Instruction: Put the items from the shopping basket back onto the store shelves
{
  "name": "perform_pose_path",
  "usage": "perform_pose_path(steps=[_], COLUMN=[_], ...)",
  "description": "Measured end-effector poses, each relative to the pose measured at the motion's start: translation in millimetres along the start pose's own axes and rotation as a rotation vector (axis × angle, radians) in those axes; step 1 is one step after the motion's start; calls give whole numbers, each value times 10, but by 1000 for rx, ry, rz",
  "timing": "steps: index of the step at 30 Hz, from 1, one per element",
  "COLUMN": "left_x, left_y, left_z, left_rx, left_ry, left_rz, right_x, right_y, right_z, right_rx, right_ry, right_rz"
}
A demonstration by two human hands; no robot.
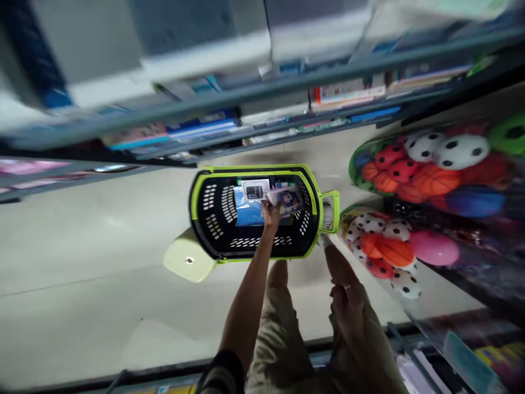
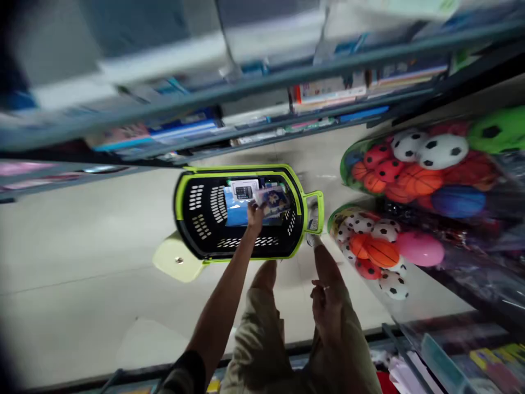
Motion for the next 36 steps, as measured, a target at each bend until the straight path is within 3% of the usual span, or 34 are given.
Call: perform_pose_path(steps=[3, 5, 7, 10, 13, 15, 18, 21, 25, 30, 33, 36], left_x=[479, 821, 1125, 1388, 1466, 1507, 1534, 1507, 1505, 1579, 1698, 1771], left_y=[1183, 2127, 3066, 4288, 5287, 5853, 6553, 7016, 7254, 7306, 7267, 7237], left_z=[916, 1597, 2190, 2871, 3459, 3839, 4381, 4716, 4885, 5147, 5272, 5343], left_rx=[68, 72, 68, 60, 12, -34, -106, -127, -207, -391, -425, -439], left_ry=[136, 202, 251, 289, 306, 289, 275, 217, 97, 144, 169, 197], left_rz=[-53, -102, -159, -283, -385, -388, -417, -528, -582, -548, -497, -477], right_x=[-96, -115, -134, -117, 241, 618, 1203, 1586, 1760, 1455, 1263, 1160], right_y=[264, 633, 1130, 2067, 3030, 3557, 4169, 4624, 5047, 5261, 5279, 5311], right_z=[-327, -752, -1373, -2506, -3529, -3999, -4414, -4606, -4647, -4371, -4250, -4284], right_rx=[6, 31, 100, 251, 466, 620, 772, 805, 823, 800, 806, 822], right_ry=[-156, -233, -311, -520, -654, -610, -580, -642, -613, -615, -542, -556], right_rz=[-95, -131, -229, -526, -685, -628, -448, -382, -382, -610, -583, -538])
Point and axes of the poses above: each hand's wrist, its own y-axis away from the middle knuckle, its own x-axis out of the back of the hand, z = x × y, the point moved 10 cm from there along -y, towards the middle knuckle, and after that the axes turned 7 degrees about -z, right-handed, at the moved point
